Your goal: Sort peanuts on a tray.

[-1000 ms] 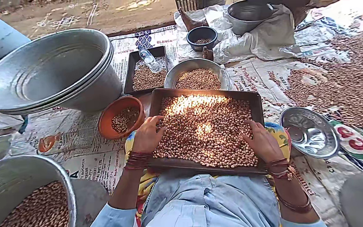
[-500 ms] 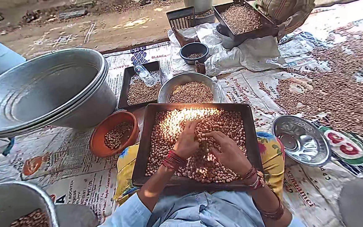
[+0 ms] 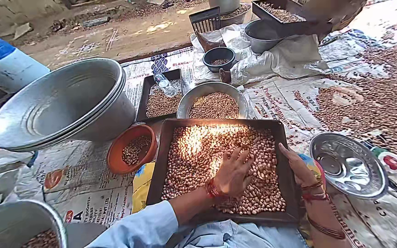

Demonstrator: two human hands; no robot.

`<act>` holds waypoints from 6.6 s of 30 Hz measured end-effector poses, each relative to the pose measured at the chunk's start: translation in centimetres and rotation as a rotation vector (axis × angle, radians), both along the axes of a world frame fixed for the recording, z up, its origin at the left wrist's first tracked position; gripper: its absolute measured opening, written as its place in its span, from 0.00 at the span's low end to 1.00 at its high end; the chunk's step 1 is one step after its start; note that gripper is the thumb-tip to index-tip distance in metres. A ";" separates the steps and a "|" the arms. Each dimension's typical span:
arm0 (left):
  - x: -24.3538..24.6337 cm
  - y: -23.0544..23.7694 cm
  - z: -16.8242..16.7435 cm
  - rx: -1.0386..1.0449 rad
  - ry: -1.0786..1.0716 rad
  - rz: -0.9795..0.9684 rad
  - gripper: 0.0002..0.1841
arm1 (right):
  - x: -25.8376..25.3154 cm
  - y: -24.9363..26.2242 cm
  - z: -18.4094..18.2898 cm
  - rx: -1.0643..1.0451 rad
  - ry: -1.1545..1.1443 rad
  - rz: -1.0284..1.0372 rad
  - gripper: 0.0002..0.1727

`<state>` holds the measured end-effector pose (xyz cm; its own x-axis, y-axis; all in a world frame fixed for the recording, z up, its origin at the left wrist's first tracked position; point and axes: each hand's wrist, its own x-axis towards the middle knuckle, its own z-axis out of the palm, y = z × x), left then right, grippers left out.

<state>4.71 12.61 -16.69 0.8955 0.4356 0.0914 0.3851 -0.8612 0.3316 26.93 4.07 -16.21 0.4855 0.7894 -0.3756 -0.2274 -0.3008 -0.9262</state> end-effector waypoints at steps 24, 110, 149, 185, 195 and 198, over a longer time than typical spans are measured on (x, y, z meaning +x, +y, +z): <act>-1.5 -0.8 0.6 -0.183 0.160 -0.044 0.24 | -0.4 -0.1 -0.2 -0.002 -0.055 0.025 0.23; -3.9 1.6 -0.1 -0.198 0.175 0.108 0.31 | -4.1 -1.3 0.0 0.292 -1.234 -0.029 0.25; -21.1 9.9 5.0 -0.572 0.210 0.777 0.30 | -20.0 12.5 2.9 -0.345 -1.157 0.993 0.32; -21.2 10.0 4.7 -0.528 0.227 0.756 0.29 | -8.2 1.2 -0.4 -0.177 -1.652 0.921 0.28; -21.6 10.3 3.6 -0.546 0.157 0.766 0.29 | -21.3 10.1 3.7 -0.174 -1.138 1.068 0.27; -21.8 10.3 3.4 -0.543 0.169 0.757 0.30 | -22.0 7.3 -2.6 0.254 -1.273 0.960 0.28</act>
<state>-17.13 22.92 -13.29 0.3403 0.8512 -0.3997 0.8580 -0.1072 0.5023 4.90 11.38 -18.85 -0.3205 0.9462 0.0451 0.8610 0.3109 -0.4026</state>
